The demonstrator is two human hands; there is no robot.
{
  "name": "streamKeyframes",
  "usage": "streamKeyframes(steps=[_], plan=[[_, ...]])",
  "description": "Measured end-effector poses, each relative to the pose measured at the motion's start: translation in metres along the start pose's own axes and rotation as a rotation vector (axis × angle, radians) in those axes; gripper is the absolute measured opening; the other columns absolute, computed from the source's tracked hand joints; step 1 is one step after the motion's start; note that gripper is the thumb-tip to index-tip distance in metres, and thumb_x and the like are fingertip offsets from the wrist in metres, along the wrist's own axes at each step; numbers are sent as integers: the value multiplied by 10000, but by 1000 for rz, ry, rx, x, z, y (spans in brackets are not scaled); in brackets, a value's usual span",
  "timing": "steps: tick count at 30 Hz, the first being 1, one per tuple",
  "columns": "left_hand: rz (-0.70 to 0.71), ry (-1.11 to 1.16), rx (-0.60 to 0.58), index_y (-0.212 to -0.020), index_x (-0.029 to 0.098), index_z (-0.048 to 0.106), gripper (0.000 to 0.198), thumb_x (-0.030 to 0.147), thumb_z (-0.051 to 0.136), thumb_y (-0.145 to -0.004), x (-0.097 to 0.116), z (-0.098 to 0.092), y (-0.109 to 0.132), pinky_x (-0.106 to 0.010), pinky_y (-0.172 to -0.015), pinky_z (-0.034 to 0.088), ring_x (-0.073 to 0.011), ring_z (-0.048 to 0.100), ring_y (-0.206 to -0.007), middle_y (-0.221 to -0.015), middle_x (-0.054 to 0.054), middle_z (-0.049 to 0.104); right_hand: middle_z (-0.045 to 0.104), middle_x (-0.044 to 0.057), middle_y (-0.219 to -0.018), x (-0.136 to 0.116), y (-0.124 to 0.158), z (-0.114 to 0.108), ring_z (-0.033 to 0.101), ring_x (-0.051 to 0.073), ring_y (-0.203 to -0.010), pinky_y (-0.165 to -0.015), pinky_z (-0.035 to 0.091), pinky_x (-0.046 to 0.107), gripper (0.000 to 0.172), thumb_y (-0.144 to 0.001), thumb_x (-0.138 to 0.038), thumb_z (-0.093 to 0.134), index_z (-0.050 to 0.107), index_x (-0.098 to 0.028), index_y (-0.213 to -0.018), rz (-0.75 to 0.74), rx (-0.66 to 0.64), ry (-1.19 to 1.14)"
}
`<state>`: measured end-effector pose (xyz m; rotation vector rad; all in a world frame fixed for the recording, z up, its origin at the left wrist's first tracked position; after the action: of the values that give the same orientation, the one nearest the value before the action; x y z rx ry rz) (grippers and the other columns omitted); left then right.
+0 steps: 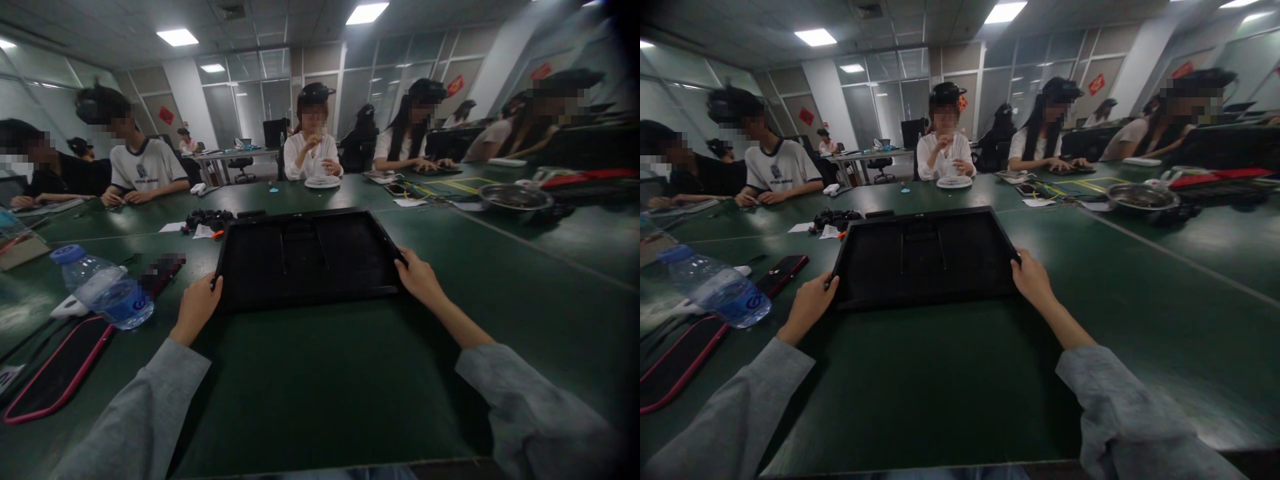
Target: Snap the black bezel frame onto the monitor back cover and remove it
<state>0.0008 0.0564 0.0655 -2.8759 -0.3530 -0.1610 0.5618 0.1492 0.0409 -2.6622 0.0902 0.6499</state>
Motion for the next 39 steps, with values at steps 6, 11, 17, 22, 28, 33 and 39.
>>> streamKeyframes(steps=[6, 11, 17, 22, 28, 33, 39], plan=[[5, -25, 2, -1316, 185, 655, 465, 423, 365, -1042, 1, -1, 0, -374, -801, 526, -314, 741, -953, -1099, -159, 772, 725, 207, -1189, 0, 0, 1, 707, 362, -1047, -914, 529, 491, 532, -972, -303, 424, 522, -120, -1462, -2, -13, -13], [2, 76, 53, -1347, 155, 645, 479, 422, 400, -1035, 0, -1, 0, -373, -849, 531, -314, 733, -1021, -1134, -161, 769, 741, 192, -1093, -2, 1, 1, 718, 336, -941, -854, 543, 464, 527, -953, -297, 426, 529, -106, -1433, -40, 27, -10], [11, 119, 49, -1311, 149, 661, 457, 414, 420, -1027, -9, 6, -6, -417, -873, 543, -332, 740, -996, -1106, -172, 771, 740, 198, -1121, -5, -1, 2, 714, 351, -1000, -876, 539, 471, 513, -960, -315, 425, 529, -117, -1422, -72, -12, -1], [-42, 318, 55, -1290, 134, 643, 407, 380, 510, -994, -18, 15, -10, -387, -918, 548, -299, 740, -1045, -1114, -166, 770, 733, 209, -1141, -3, 0, 1, 710, 363, -1013, -887, 538, 500, 491, -960, -314, 428, 544, -129, -1400, -74, 22, -12], [-83, 397, 52, -1323, 138, 588, 454, 442, 477, -1005, -24, 27, -9, -441, -927, 544, -324, 723, -1077, -1168, -185, 747, 724, 204, -1140, 1, -3, 7, 697, 343, -1047, -915, 535, 490, 489, -950, -348, 443, 548, -136, -1377, -75, 47, -76], [-18, 422, 204, -1433, 124, 525, 584, 519, 398, -1023, -18, 12, -1, -506, -1039, 488, -334, 656, -1209, -1312, -219, 673, 700, 227, -1146, -4, -3, -6, 658, 356, -1097, -979, 495, 547, 535, -952, -426, 431, 547, -104, -1363, -142, 170, -87], [330, 276, 549, -1640, 183, 244, 710, 506, 424, -1035, 37, -34, 34, -544, -1251, 207, -326, 278, -1551, -1674, -192, 305, 384, 241, -1579, -51, 27, -55, 361, 375, -1464, -1126, 359, 624, 734, -982, -533, 419, 299, -137, -1589, -258, 492, 5]])
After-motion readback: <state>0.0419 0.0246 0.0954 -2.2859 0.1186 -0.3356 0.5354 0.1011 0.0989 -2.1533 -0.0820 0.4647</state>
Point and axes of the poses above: each hand's wrist, its own y-axis away from the middle knuckle, its own z-axis out of the palm, x = y × z, the point moved 9 cm from there along -y, towards the middle knuckle
